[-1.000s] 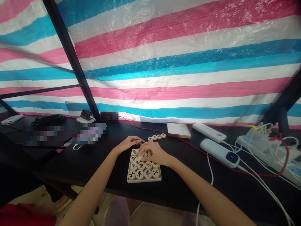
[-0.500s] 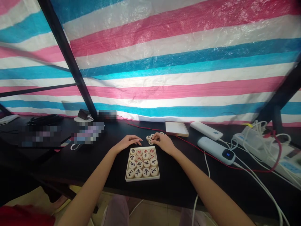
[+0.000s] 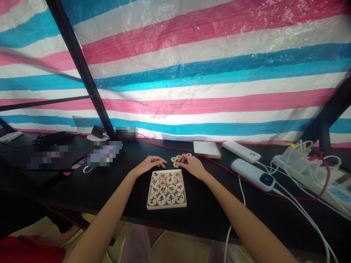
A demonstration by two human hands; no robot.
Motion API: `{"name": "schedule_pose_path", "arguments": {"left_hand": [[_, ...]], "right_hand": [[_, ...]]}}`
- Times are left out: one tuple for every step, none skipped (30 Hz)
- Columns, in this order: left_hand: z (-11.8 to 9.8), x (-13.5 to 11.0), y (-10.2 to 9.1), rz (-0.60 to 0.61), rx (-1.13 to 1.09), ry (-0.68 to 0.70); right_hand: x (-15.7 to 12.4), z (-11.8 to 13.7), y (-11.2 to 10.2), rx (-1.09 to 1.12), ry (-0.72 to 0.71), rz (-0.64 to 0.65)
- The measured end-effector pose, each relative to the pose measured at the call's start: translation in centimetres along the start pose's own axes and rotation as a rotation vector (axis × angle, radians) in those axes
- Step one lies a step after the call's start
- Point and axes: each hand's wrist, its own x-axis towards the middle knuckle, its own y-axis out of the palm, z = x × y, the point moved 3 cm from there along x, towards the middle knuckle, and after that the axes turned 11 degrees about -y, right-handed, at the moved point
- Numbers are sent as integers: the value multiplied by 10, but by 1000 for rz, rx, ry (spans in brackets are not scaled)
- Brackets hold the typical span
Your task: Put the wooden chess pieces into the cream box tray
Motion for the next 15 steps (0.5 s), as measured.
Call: {"name": "schedule_pose_path", "arguments": {"left_hand": [[0, 0, 0, -1, 2, -2], [0, 0, 0, -2, 3, -4], [-1, 0, 0, -1, 3, -5], [0, 0, 0, 0, 2, -6], [0, 0, 0, 2, 0, -7], [0, 0, 0, 2, -1, -7], [1, 0, -1, 3, -2, -6], [1, 1, -1, 3, -2, -4], [1, 1, -1, 4, -3, -2], [1, 1, -1, 4, -3, 1], [1, 1, -1, 5, -3, 5], [1, 1, 0, 6, -4, 7], [1, 0, 0, 7, -4, 8], [1, 0, 0, 6, -4, 9], [0, 0, 0, 4, -3, 8]], "right_hand": [[0, -1, -1, 23, 1, 24], [0, -1, -1, 39, -4, 43], [0, 0, -1, 46, -14, 53], [-1, 1, -2, 45, -27, 54], [-1, 2, -2, 41, -42, 49], [-1, 4, -2, 30, -56, 40], [-1, 5, -2, 15, -67, 32], [-1, 6, -2, -1, -75, 26], [-1, 6, -1, -15, -85, 24], [0, 7, -1, -25, -96, 23], [0, 7, 0, -30, -109, 24], [1, 7, 0, -31, -124, 25], [1, 7, 0, -31, -138, 26], [1, 7, 1, -32, -150, 26], [1, 7, 0, -36, -159, 27]]}}
